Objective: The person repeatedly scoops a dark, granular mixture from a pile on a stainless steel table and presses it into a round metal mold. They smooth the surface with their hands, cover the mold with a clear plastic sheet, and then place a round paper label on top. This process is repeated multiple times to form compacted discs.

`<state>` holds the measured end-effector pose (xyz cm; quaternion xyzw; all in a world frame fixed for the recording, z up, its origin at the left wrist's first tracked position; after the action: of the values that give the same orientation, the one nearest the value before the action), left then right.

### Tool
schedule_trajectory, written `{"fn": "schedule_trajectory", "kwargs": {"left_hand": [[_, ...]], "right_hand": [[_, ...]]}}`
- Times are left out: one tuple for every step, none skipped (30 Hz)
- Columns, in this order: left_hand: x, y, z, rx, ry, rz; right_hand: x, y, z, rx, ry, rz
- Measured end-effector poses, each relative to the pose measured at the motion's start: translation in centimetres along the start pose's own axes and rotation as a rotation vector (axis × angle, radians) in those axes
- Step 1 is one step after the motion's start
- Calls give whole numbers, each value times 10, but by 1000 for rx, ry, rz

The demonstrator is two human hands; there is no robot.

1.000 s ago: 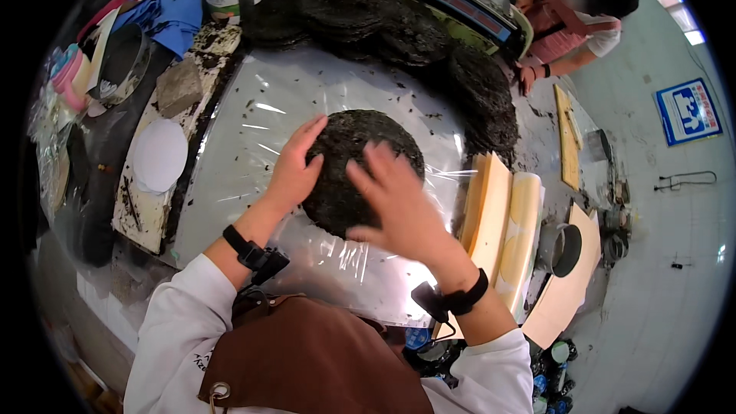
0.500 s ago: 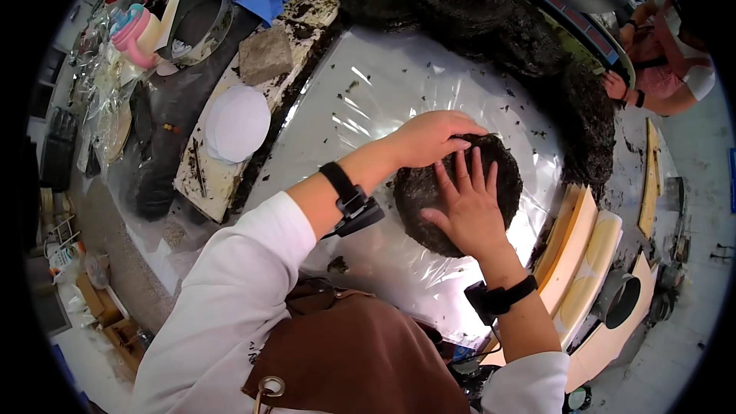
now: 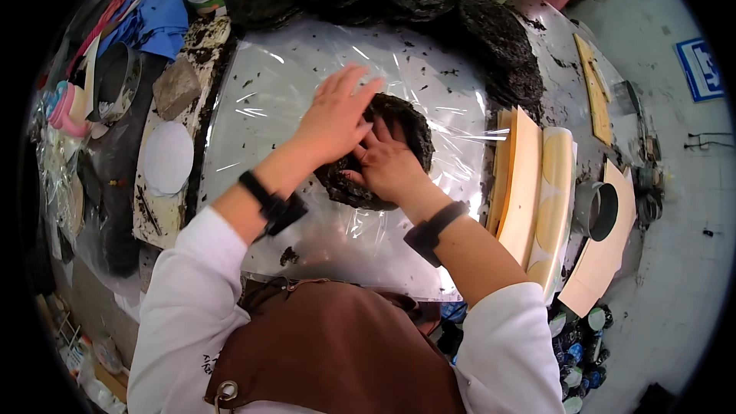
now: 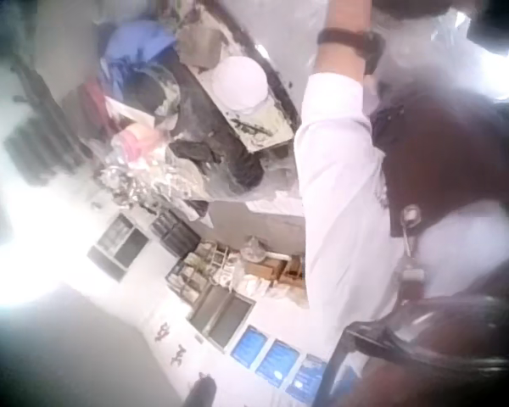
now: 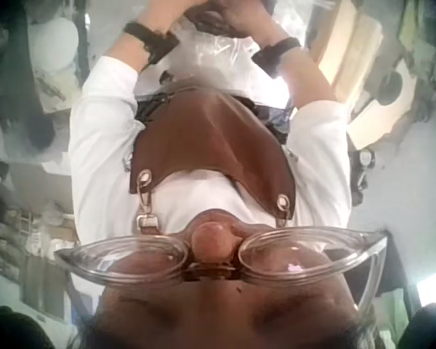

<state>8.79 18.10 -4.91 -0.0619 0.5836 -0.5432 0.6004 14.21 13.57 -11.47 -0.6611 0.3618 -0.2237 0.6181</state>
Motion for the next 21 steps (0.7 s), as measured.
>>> {"fn": "schedule_trajectory", "kwargs": {"left_hand": [[16,-12,2,-46,-51,9],[30,-19,3,-88,-119,14],[34,-11,2,-108,-151,-36],[37,0,-1,-130,-183,-86],[39,6,-6,-158,-216,-129],[35,12,-3,-259,-167,-133],[36,15,-3,-289,-144,-129],[33,13,-2,-326,-118,-127],[32,9,-1,-364,-94,-125],[36,-7,-7,-323,-148,-68],[33,-37,-9,-278,-190,-11],[36,-60,-13,-224,-224,41],[56,-66,-44,-63,-447,25],[84,-70,-82,109,-664,1],[122,-80,-114,263,-903,-23],[148,-84,-114,407,-1058,-68],[177,-89,-112,532,-1227,-105],[184,-85,-90,673,-1270,-202],[159,-115,-87,705,-1038,-94],[135,-137,-78,753,-793,1],[136,-180,-90,710,-652,148]], "right_hand": [[2,3,3,21,-2,9],[2,4,-2,76,-22,-50],[-1,5,0,73,-2,-59],[0,7,-1,98,-21,-44],[0,6,-4,126,-48,-24],[-2,9,-4,177,-49,-71],[-3,12,-4,230,-51,-117],[-3,17,-3,277,-53,-156],[-2,16,-5,260,-42,-135],[1,17,-6,242,-32,-115],[4,19,-1,224,-11,-91],[8,21,2,253,-18,-72],[12,18,3,302,-24,-62],[12,6,2,265,-7,-49],[11,-3,-8,212,-15,-42],[15,2,-17,196,-30,-50],[10,6,-23,184,-52,-44],[7,7,-22,188,-45,-40],[3,7,-23,203,-68,-46],[17,8,-21,224,-56,-81],[26,10,-31,207,-79,-110]]}}
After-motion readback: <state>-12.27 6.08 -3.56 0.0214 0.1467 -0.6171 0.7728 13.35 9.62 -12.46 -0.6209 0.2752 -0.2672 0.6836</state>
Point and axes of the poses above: each hand's wrist, its own x-axis away from the middle knuckle, its own y-axis out of the palm, z = x × y, the point moved 10 cm from there along -x, towards the middle knuckle, and after that the axes turned 14 degrees about z, right-handed, at the moved point
